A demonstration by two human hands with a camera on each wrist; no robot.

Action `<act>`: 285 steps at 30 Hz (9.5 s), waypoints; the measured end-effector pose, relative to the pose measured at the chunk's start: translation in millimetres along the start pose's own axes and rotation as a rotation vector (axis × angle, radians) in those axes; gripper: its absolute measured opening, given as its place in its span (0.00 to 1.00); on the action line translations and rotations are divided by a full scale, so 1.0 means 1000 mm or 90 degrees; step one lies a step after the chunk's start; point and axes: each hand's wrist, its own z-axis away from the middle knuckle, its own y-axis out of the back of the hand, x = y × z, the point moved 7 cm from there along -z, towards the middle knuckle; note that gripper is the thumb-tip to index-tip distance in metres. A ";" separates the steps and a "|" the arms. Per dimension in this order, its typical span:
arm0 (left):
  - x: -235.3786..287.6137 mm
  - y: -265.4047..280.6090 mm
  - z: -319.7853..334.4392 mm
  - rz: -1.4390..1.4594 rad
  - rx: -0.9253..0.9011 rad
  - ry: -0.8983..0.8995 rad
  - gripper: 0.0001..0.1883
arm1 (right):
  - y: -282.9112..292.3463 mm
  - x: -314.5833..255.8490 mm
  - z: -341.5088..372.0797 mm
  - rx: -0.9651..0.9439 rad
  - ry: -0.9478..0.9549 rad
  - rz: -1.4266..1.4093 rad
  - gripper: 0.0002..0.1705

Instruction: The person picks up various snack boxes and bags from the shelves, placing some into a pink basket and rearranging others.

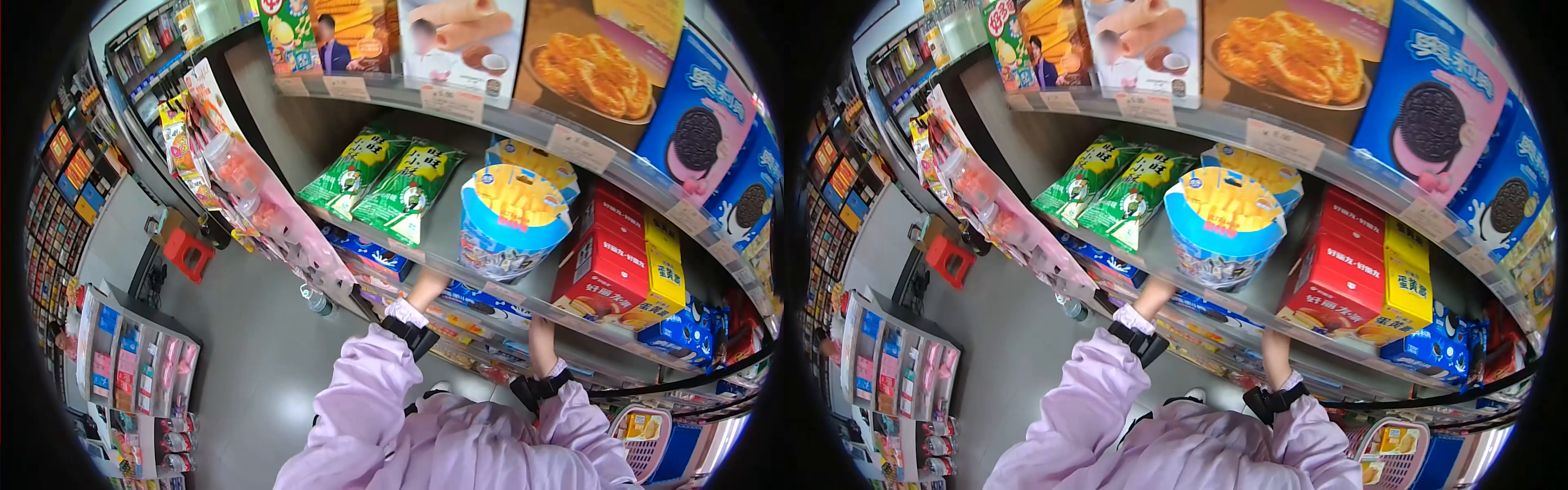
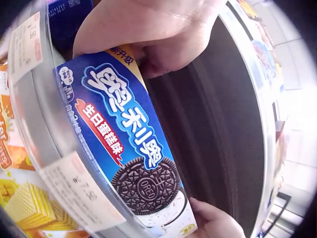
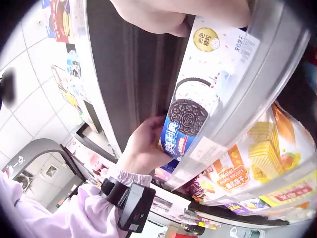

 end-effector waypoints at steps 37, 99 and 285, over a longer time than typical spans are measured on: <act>0.086 0.026 0.033 -0.291 -0.052 -0.184 0.19 | -0.025 -0.086 0.012 -0.115 0.084 -0.138 0.39; 0.487 -0.356 0.255 0.116 -0.820 -0.617 0.13 | 0.429 0.125 0.341 0.296 -0.147 -0.204 0.18; 0.341 -0.093 0.363 0.069 0.068 0.298 0.27 | 0.334 0.059 0.255 -0.322 0.092 -0.256 0.34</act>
